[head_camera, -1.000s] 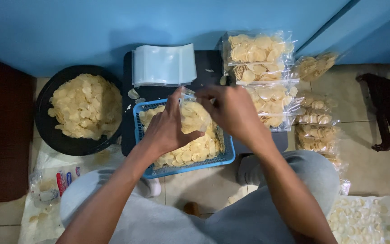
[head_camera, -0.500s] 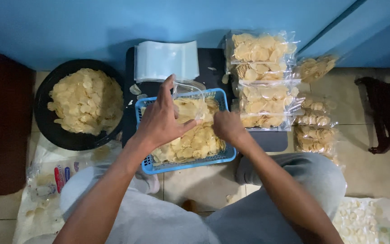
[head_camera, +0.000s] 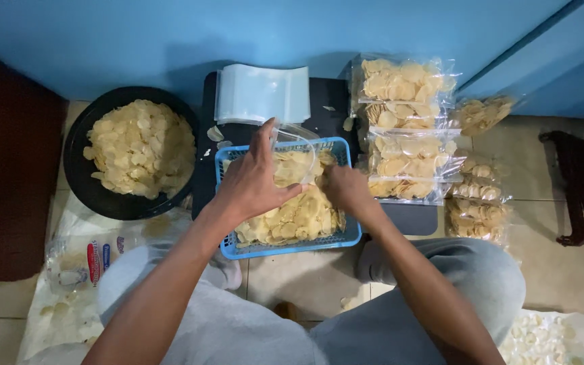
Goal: The person sits on the floor and packs potato chips from a blue basket into clear plastic bags. They repeatedly scoop chips by hand, place them into bags, and set the filled bags aside on the floor.
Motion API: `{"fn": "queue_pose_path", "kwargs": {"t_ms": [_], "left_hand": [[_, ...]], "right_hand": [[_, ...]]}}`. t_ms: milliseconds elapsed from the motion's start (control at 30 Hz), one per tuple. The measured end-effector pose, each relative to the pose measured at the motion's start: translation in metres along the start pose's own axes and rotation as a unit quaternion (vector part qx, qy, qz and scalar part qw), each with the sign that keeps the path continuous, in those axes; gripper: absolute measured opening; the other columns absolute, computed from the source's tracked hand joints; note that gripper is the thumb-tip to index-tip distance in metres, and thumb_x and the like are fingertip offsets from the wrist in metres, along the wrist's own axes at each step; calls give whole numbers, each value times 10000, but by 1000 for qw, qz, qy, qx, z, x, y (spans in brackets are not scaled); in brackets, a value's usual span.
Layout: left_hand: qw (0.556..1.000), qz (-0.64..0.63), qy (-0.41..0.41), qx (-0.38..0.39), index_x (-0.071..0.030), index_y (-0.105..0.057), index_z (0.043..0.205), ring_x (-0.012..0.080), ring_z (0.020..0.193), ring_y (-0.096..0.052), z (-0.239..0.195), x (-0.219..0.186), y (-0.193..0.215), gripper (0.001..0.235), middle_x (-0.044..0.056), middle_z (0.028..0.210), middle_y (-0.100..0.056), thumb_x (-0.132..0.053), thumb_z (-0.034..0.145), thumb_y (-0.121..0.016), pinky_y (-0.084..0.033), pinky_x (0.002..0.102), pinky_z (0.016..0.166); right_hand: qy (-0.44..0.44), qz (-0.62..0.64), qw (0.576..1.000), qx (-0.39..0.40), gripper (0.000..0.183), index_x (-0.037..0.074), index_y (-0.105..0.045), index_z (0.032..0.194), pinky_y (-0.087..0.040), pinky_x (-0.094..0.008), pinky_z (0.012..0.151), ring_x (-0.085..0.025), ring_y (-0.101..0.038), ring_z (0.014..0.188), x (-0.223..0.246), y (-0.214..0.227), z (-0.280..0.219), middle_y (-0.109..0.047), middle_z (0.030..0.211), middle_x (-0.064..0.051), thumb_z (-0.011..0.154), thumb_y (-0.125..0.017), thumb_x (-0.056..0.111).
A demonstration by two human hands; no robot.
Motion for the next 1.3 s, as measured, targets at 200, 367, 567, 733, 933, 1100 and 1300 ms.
{"fn": "queue_pose_path", "kwargs": {"t_ms": [200,367,567,733,933,1100,1300], "left_hand": [[998,3,7,54,-114,-147,1563,600,1092,-613,2,-2,-3,1111,257,1445,-451,-328,723,-842,-512,703,915],[997,11,23,79,-163,-131,1580,604,1105,-603,4,-2,-9,1144,229,1469,-442,-404,698,-818,-479,715,959],[997,10,19,80,-104,-159,1578,631,1082,-592,6,-16,-5,1135,281,1434,-453,-357,701,-833,-475,733,936],[995,7,31,95,-101,-133,1598,633,1100,-581,7,-16,-6,1161,281,1444,-452,-421,704,-801,-458,733,950],[996,6,12,83,-100,-131,1601,647,1071,-583,6,-13,-8,1156,293,1430,-450,-407,715,-807,-464,738,934],[997,3,10,81,-108,-120,1599,644,1077,-583,5,-15,-6,1168,287,1449,-440,-427,706,-802,-456,746,939],[997,12,5,77,-127,-127,1605,641,1055,-595,5,-11,-9,1173,263,1441,-452,-469,701,-791,-462,729,937]], "right_hand": [[67,205,974,-71,287,-29,-711,1079,-537,-658,804,-553,-709,914,-7,130,-57,-752,910,-304,913,-591,172],[144,470,859,-142,321,-49,-479,1238,-568,-351,596,-246,-666,671,-2,210,-111,-664,768,-211,1041,-624,159],[191,380,890,-162,190,16,-581,1145,-585,-471,545,-359,-750,663,36,203,-114,-717,749,-226,997,-648,113],[210,335,894,-210,175,56,-566,1041,-562,-425,610,-332,-727,612,45,203,-116,-718,666,-118,990,-651,200],[171,315,911,-204,168,78,-569,1031,-540,-461,644,-368,-705,575,45,201,-116,-686,563,-69,1011,-610,240],[188,291,908,-236,150,62,-633,959,-551,-528,676,-441,-724,738,48,204,-117,-750,744,-154,939,-697,197],[154,264,926,-220,143,105,-763,1023,-571,-550,690,-404,-739,732,51,193,-109,-799,847,-65,923,-670,149]]}}
Point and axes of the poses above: each hand's wrist, its own z-axis towards the middle knuckle, its own y-axis out of the back of the hand, x = y × z, the point moved 5 cm from there along z, towards the middle knuckle
